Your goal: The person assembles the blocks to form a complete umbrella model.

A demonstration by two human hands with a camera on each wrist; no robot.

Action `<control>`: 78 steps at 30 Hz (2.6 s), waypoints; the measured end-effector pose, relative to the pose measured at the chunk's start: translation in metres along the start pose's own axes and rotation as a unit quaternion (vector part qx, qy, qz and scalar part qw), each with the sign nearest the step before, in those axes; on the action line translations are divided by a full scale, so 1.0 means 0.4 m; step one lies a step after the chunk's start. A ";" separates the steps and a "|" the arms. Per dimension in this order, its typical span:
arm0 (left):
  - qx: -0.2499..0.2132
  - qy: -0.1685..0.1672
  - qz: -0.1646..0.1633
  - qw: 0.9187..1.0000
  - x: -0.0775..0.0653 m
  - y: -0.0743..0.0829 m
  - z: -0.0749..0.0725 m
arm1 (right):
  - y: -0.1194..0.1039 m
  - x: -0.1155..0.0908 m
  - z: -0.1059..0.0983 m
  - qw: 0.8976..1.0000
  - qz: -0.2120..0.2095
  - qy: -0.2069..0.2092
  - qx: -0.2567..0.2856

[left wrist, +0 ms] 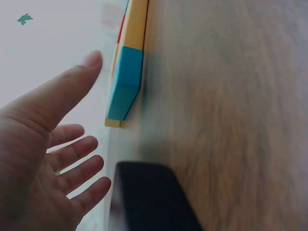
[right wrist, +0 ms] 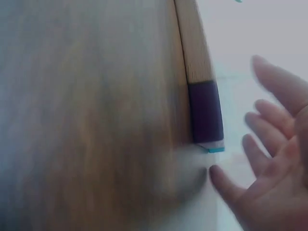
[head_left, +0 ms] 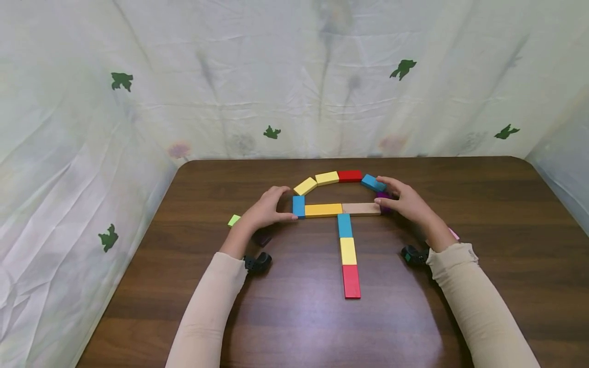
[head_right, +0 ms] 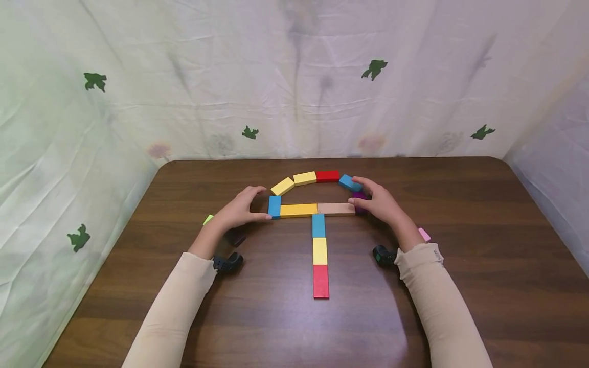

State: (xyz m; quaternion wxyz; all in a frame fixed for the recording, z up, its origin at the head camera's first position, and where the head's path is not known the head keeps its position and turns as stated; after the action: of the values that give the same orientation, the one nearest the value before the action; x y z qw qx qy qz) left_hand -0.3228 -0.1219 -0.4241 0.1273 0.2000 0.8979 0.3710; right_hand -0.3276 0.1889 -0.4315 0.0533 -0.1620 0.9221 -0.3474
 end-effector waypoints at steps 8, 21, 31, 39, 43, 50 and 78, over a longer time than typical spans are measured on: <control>0.024 0.066 0.022 0.997 -0.063 0.015 -0.040 | -0.067 -0.057 -0.066 0.998 -0.008 0.054 0.032; 0.017 0.133 0.026 0.991 -0.212 -0.010 -0.068 | -0.089 -0.208 -0.149 0.989 0.003 0.143 -0.048; 0.015 0.143 0.014 0.990 -0.286 -0.039 -0.044 | -0.040 -0.311 -0.137 0.982 0.016 0.179 -0.050; 0.016 0.168 -0.003 0.986 -0.299 -0.062 -0.020 | 0.000 -0.371 -0.126 0.974 0.018 0.206 -0.091; 0.015 0.168 -0.009 0.986 -0.296 -0.073 -0.007 | 0.036 -0.381 -0.114 0.976 0.042 0.197 -0.086; 0.018 0.175 -0.008 0.984 -0.291 -0.080 0.000 | 0.094 -0.382 -0.083 0.981 0.087 0.154 -0.080; -0.021 0.195 0.032 0.980 -0.304 -0.025 0.009 | 0.077 -0.393 -0.078 0.967 0.129 0.167 -0.139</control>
State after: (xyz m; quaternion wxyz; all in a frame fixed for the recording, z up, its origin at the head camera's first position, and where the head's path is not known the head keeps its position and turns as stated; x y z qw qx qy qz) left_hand -0.2163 -0.1811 -0.4240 -0.0582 0.1500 0.8906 0.4254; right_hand -0.1940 0.2827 -0.4305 -0.0802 0.0132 0.9703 -0.2277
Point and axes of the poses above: each hand's wrist, its own x-axis towards the middle knuckle, its own z-axis out of the palm, y = z × x, the point moved 8 cm from there along x, towards the middle knuckle, and after that the axes turned 13 degrees about -x, right-handed, at the moved point
